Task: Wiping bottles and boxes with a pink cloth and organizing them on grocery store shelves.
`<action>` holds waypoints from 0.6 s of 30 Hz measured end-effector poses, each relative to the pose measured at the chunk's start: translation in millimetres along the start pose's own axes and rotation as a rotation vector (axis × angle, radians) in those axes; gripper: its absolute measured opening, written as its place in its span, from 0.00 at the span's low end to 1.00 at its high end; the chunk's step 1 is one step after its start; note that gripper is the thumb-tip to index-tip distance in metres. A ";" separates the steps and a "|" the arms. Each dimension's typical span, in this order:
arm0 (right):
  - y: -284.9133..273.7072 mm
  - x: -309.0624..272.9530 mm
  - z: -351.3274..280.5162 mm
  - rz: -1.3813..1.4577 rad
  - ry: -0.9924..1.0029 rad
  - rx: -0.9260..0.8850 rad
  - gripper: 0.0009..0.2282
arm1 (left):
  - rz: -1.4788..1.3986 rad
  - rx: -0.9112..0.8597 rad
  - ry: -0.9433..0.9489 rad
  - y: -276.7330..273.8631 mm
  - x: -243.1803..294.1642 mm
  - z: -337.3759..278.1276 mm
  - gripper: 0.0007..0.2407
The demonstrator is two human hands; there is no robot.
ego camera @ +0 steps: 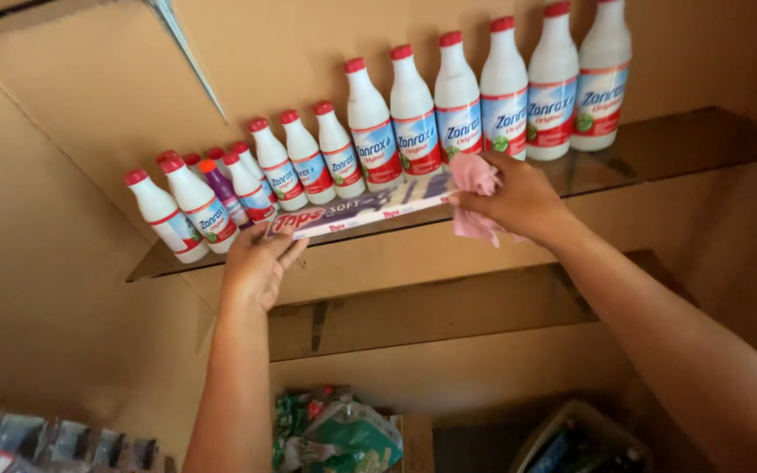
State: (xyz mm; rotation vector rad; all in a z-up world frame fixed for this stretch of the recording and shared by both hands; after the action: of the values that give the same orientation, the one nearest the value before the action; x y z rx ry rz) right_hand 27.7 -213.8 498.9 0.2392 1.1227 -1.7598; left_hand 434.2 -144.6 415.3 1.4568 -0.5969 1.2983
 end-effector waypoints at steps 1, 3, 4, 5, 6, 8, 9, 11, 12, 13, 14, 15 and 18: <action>10.8 6.3 9.1 -0.105 -0.057 -0.005 0.40 | 0.063 0.010 -0.035 -5.6 -3.8 9.9 0.12; 23.7 14.0 13.0 -0.138 -0.020 -0.037 0.39 | 0.310 0.005 -0.069 -14.5 -11.7 26.1 0.09; 32.5 12.7 22.1 -0.167 -0.015 -0.075 0.39 | 0.549 0.021 -0.079 -21.9 -9.6 34.2 0.08; 35.6 13.9 30.8 -0.167 -0.021 -0.074 0.39 | 0.546 0.024 -0.074 -25.4 -4.9 43.8 0.08; 41.6 20.8 33.9 -0.134 0.011 -0.098 0.39 | 0.626 0.038 -0.106 -30.6 -7.0 51.0 0.10; 48.3 24.5 38.0 -0.103 0.047 -0.117 0.39 | 0.705 0.044 -0.138 -33.3 -6.8 61.2 0.11; 52.2 23.0 38.8 -0.141 0.065 -0.153 0.35 | 0.765 0.070 -0.142 -33.2 -3.7 64.4 0.13; 55.6 24.8 46.0 -0.184 0.084 -0.188 0.31 | 0.820 0.091 -0.144 -34.7 -3.3 74.8 0.14; 59.2 30.5 49.6 -0.146 0.101 -0.198 0.31 | 0.802 0.085 -0.126 -36.6 -4.8 82.7 0.15; 62.9 36.4 53.1 -0.107 0.118 -0.207 0.30 | 0.784 0.080 -0.108 -38.5 -6.6 90.7 0.16; 62.6 34.0 53.8 -0.104 0.125 -0.206 0.30 | 0.789 0.075 -0.112 -35.7 -6.1 90.5 0.16; 63.0 32.8 53.8 -0.140 0.144 -0.219 0.30 | 0.880 0.050 -0.090 -29.9 -4.2 90.0 0.16; 73.5 35.4 65.9 -0.182 0.121 -0.248 0.30 | 1.103 0.039 -0.026 -26.2 -4.8 99.3 0.17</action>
State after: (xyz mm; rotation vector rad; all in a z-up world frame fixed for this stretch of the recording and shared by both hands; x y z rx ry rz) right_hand 91.3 -292.6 471.5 0.0954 1.4756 -1.7603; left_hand 495.2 -227.4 414.7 1.1622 -1.5184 2.1092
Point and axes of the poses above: each hand's wrist, its own z-axis towards the middle knuckle, its own y-axis out of the palm, x = y × z, the point moved 10 cm from there along z, towards the middle knuckle, and after that the axes turned 7 degrees about -y, right-handed, at the moved point
